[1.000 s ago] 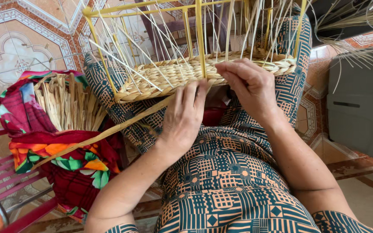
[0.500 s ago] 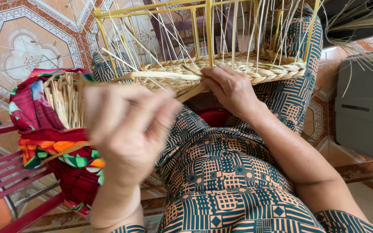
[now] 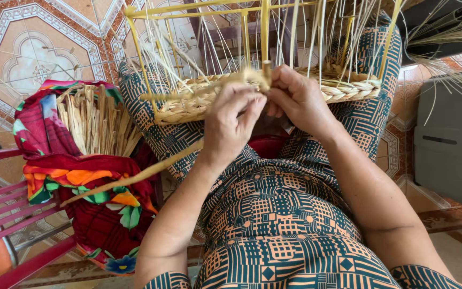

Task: The person weaves a basket by hand, interlacing thin strips of natural fiber through a yellow wire frame resting on their lap. They repeatedly pull and tuck the strips to build up the basket's base and sides.

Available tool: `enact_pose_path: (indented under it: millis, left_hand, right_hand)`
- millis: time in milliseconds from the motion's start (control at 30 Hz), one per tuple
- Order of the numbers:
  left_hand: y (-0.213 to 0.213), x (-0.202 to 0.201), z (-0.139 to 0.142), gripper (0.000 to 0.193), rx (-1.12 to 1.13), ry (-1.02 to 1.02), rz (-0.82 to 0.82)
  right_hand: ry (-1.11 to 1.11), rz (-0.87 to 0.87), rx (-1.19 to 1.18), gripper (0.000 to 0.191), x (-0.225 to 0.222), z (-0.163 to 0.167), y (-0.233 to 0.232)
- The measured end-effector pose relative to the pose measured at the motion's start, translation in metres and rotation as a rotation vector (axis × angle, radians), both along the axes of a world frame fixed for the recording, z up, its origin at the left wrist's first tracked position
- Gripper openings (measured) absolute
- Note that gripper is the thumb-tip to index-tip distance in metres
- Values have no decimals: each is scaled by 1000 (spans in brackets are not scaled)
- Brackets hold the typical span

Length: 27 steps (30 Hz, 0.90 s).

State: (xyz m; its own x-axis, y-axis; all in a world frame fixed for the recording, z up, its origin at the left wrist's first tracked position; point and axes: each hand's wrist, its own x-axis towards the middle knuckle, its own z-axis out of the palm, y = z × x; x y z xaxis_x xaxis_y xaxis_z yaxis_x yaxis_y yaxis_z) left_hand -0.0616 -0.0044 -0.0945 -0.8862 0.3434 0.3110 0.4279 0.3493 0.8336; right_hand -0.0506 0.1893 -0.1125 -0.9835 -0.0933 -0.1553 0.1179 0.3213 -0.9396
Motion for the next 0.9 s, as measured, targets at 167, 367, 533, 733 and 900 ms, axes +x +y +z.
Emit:
enact_pose_path:
  millis: [167, 367, 533, 733, 900]
  left_hand:
    - [-13, 35, 2, 21, 79, 241, -123]
    - [-22, 49, -7, 52, 173, 286, 44]
    - [-27, 41, -14, 41, -332, 269, 194]
    - [-33, 32, -12, 26, -541, 85, 219]
    - [-19, 35, -2, 59, -649, 357, 83]
  right_hand:
    - [186, 14, 126, 14, 1, 3, -15]
    - [404, 150, 410, 24, 7, 12, -19]
    - [414, 194, 307, 18, 9, 14, -16]
    - [362, -27, 249, 8, 8, 6, -28]
    - [211, 77, 209, 20, -2, 17, -15]
